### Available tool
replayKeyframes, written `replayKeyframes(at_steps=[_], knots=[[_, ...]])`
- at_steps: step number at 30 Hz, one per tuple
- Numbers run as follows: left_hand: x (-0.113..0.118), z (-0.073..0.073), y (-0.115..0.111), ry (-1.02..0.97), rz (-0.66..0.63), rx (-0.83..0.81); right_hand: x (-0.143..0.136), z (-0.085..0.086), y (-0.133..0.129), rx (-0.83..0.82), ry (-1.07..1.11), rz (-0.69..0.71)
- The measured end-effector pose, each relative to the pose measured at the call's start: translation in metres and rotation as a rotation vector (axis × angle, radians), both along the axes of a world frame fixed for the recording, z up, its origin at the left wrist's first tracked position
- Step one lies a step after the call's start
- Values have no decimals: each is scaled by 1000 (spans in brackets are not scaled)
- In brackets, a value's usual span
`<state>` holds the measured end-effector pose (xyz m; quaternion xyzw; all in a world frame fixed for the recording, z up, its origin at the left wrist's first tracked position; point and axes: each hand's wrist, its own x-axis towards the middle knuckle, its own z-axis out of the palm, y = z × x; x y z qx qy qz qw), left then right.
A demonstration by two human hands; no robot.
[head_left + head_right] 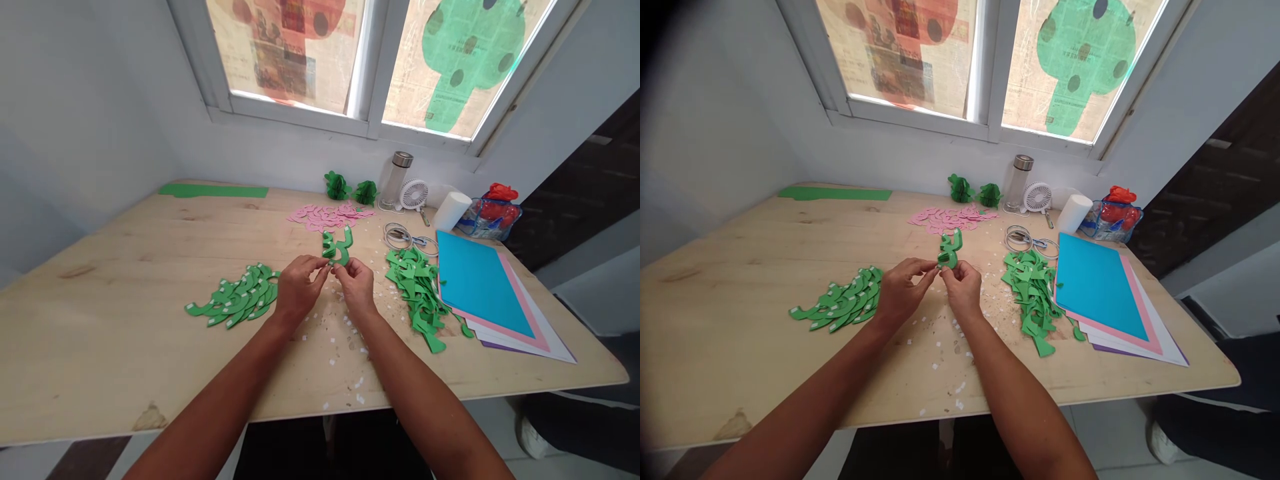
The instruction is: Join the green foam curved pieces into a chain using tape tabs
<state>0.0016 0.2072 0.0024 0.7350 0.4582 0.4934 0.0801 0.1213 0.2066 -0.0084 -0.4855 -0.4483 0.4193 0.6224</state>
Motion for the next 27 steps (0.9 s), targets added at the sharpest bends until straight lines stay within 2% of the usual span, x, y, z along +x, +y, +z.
replayKeyframes(at_steps=[4, 17, 27], knots=[[0, -3, 1, 0, -16, -26, 0, -2, 1, 14, -19, 15], [0, 1, 0, -249, -67, -293, 0, 1, -3, 44, -175, -6], [0, 3, 0, -282, -72, -335, 1, 1, -3, 31, -155, 11]])
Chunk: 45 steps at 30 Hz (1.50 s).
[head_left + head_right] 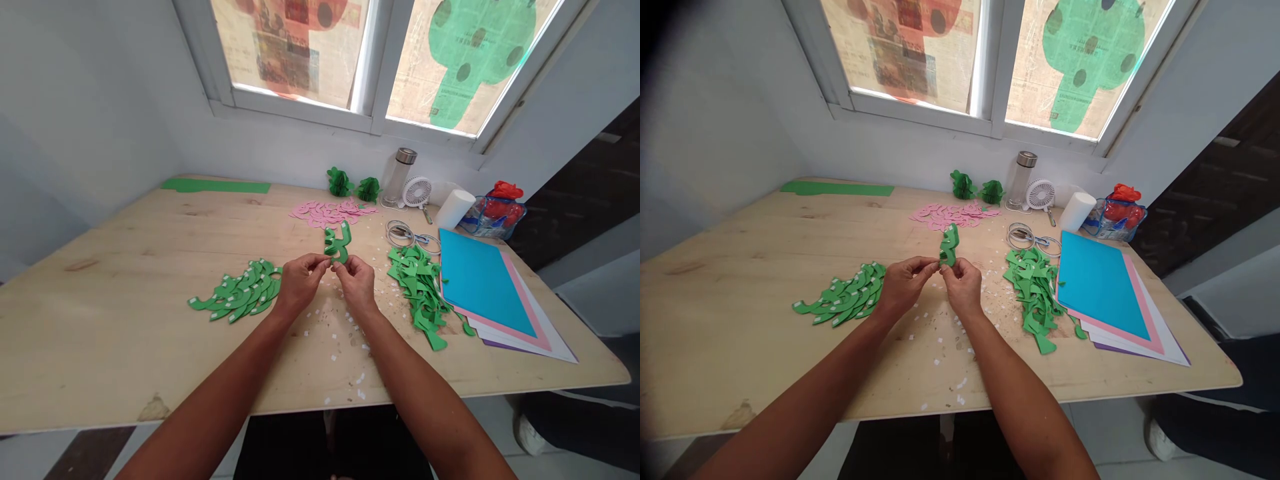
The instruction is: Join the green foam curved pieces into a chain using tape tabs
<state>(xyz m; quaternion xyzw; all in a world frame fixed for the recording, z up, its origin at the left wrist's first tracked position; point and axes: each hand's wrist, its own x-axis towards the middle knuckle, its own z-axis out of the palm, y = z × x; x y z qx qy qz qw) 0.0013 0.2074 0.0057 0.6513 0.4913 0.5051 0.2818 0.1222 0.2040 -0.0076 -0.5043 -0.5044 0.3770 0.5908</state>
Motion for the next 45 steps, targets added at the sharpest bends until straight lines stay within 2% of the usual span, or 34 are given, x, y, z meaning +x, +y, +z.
replayKeyframes(at_steps=[15, 25, 31, 36, 45], knots=[[-1, -2, 4, -59, -11, -56, -2, 3, 0, -15, 117, 51], [0, -2, 5, -263, -43, -136, 0, 2, 1, -50, 142, 44], [0, 0, 6, -410, -68, -235, 0, 1, 2, -73, 217, 53], [-2, 0, 5, -452, -173, -359, 1, -1, 3, -79, 254, 72], [-1, 0, 5, -435, -144, -299, -1, -4, 4, -85, 233, 75]])
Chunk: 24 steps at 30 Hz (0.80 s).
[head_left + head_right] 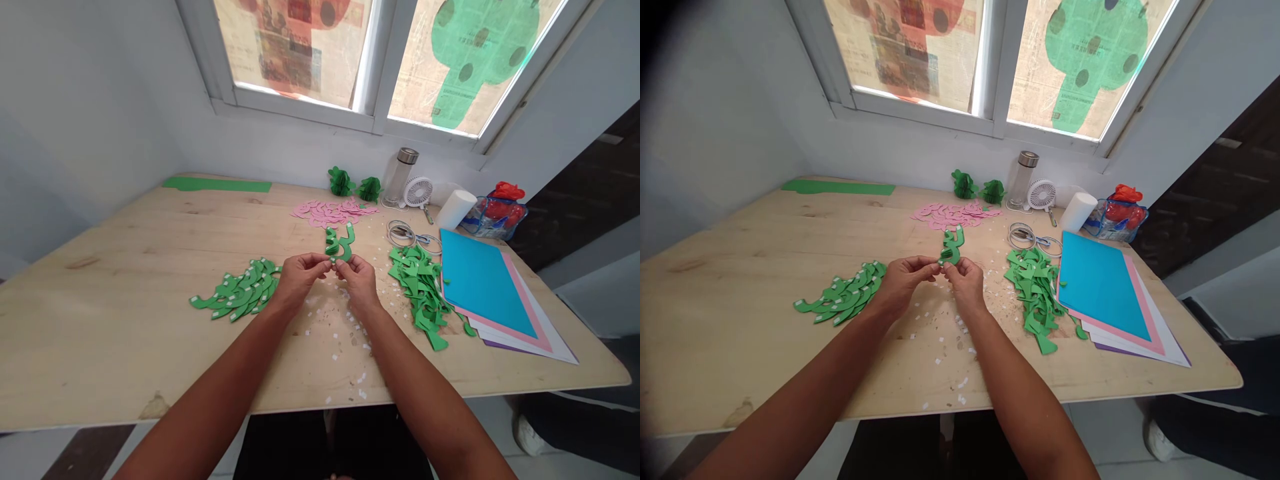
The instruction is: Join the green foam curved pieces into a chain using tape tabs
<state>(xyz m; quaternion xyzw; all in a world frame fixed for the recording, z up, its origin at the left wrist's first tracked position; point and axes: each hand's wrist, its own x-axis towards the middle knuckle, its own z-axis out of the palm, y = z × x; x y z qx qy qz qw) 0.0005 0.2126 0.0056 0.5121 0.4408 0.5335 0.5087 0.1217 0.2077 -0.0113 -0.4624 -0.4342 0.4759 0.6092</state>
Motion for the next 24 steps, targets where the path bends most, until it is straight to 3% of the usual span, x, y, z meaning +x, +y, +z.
replayKeyframes(at_steps=[7, 15, 24], knots=[[0, -3, 0, 241, 213, 137, 1, 2, -3, 14, -176, -223], [1, -3, -4, 512, 224, 375, -3, 8, -10, 132, -468, -155], [1, -3, -5, 635, 240, 428, -1, 4, -9, 106, -553, -204]])
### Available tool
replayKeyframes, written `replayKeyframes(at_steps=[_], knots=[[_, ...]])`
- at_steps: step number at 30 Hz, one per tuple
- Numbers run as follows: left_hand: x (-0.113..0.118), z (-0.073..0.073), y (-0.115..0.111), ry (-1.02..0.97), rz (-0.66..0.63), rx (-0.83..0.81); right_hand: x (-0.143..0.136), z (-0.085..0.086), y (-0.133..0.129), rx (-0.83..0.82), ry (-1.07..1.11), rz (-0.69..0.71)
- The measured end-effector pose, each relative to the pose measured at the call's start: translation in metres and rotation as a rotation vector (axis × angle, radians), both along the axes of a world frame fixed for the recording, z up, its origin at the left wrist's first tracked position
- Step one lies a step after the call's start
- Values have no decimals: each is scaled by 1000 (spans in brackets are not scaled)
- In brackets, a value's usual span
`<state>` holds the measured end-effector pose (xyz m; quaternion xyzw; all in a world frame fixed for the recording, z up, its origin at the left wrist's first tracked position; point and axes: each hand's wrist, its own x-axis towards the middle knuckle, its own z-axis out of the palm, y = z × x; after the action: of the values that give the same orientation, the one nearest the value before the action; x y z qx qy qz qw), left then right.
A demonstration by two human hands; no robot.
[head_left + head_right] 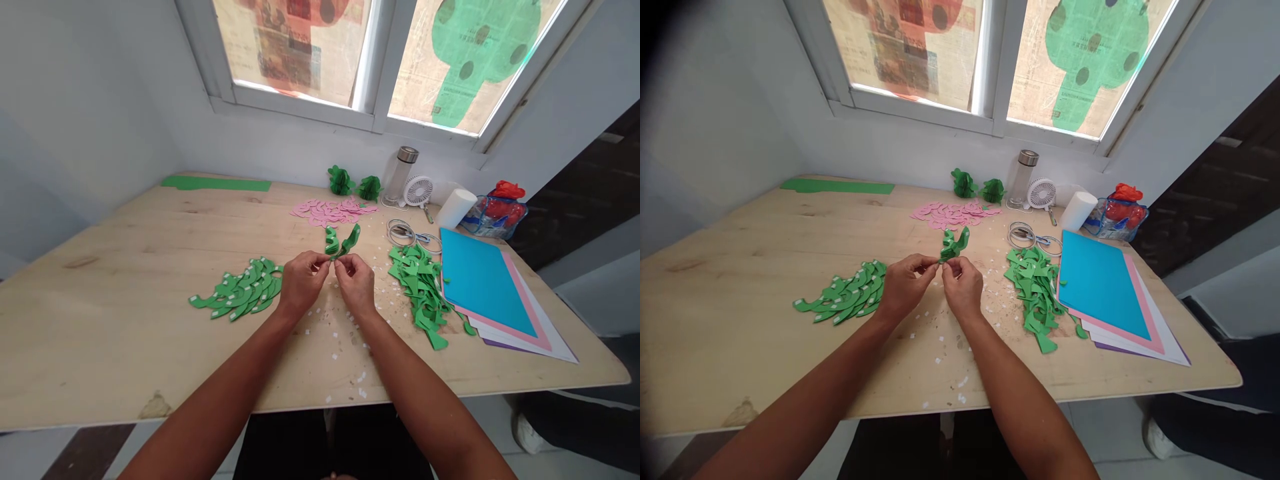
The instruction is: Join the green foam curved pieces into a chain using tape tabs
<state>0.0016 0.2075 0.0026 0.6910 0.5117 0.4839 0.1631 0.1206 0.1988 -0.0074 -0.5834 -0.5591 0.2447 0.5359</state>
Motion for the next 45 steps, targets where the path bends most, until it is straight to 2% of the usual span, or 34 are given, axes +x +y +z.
replayKeyframes(at_steps=[5, 22, 35, 45], knots=[[1, -1, 0, 9, 14, 2, -1, 5, -3, 65, -53, 6], [1, 0, -1, 111, -16, 28, 0, 0, 0, -2, -69, 22], [-1, 0, 0, 219, -55, -3, 1, -1, -1, -5, -241, 43], [-1, -1, 1, 118, -56, -62, 1, -1, 0, -14, -270, 32]])
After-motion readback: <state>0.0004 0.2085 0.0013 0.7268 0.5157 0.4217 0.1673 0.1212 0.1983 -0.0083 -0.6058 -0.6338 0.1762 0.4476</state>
